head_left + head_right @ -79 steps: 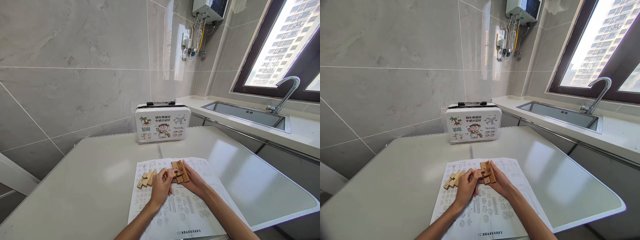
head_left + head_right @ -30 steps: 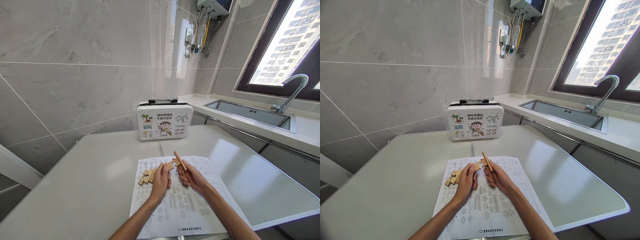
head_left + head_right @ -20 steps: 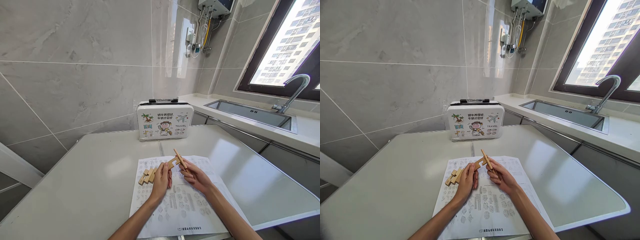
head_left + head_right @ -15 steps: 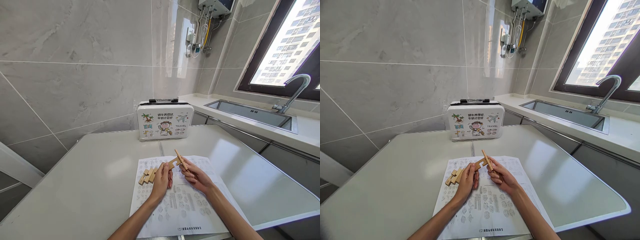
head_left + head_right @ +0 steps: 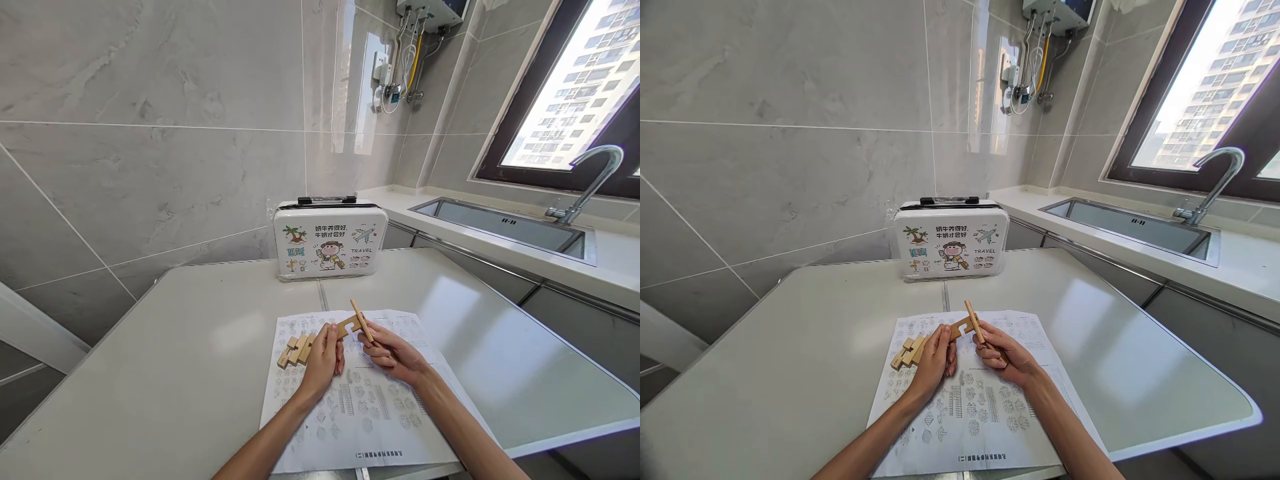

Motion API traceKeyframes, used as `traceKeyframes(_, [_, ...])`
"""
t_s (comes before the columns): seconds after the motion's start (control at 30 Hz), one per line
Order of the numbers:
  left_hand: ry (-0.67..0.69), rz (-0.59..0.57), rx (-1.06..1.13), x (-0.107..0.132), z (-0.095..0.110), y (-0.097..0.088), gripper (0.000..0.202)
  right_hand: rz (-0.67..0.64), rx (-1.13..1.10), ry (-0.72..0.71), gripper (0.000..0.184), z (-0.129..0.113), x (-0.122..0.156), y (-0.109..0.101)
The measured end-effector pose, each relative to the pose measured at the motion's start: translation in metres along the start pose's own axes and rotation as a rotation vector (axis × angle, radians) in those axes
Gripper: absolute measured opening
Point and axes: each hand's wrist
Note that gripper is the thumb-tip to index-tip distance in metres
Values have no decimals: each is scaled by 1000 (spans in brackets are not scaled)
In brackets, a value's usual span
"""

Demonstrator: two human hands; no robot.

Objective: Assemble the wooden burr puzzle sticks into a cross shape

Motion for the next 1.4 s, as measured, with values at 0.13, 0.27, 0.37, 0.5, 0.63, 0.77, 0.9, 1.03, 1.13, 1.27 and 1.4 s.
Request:
traceKeyframes(0.13, [3, -10, -15, 1, 0, -1, 50, 2, -14, 14, 28, -2, 1, -1])
traceKeyframes(0.27, [0, -11, -23, 0, -1, -2, 50, -1, -18, 27, 24, -4, 1, -3])
traceKeyframes(0.37, [0, -15, -20, -1, -2, -2, 50, 9, -36, 17, 21, -4, 1, -5])
traceKeyframes(0.5, [1, -21, 0, -2, -4, -3, 50, 8, -47, 22, 20, -3, 0, -7])
traceKeyframes(0.63, [-8, -37, 11, -3, -3, -3, 50, 4, -53, 32, 18, -3, 0, -9])
traceKeyframes(0.77, [-12, -48, 15, -2, -2, -3, 52, -10, -63, 43, 16, -2, -1, -12])
traceKeyframes(0.9, [-11, -56, 18, -2, -1, -2, 53, 6, -46, 56, 19, 2, -3, -14])
traceKeyframes(1.03, [-11, -84, 15, 0, 3, 1, 51, 15, -31, 79, 21, 9, -6, -12])
traceKeyframes(1.13, [-19, -93, 25, 2, 6, 3, 50, 18, -12, 109, 29, 13, -8, -9])
traceKeyframes(1.27, [-23, -103, 55, 3, 5, 4, 49, 25, 47, 107, 32, 14, -9, -9])
traceKeyframes(1.4, [-10, -125, 69, 2, 3, 3, 47, 25, 81, 101, 32, 14, -9, -9])
Point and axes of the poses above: each hand's wrist, its own x-axis away from the middle knuckle, its own y-axis out of the palm, z = x × y, and after that the axes turned 3 degrees about -x, right-handed
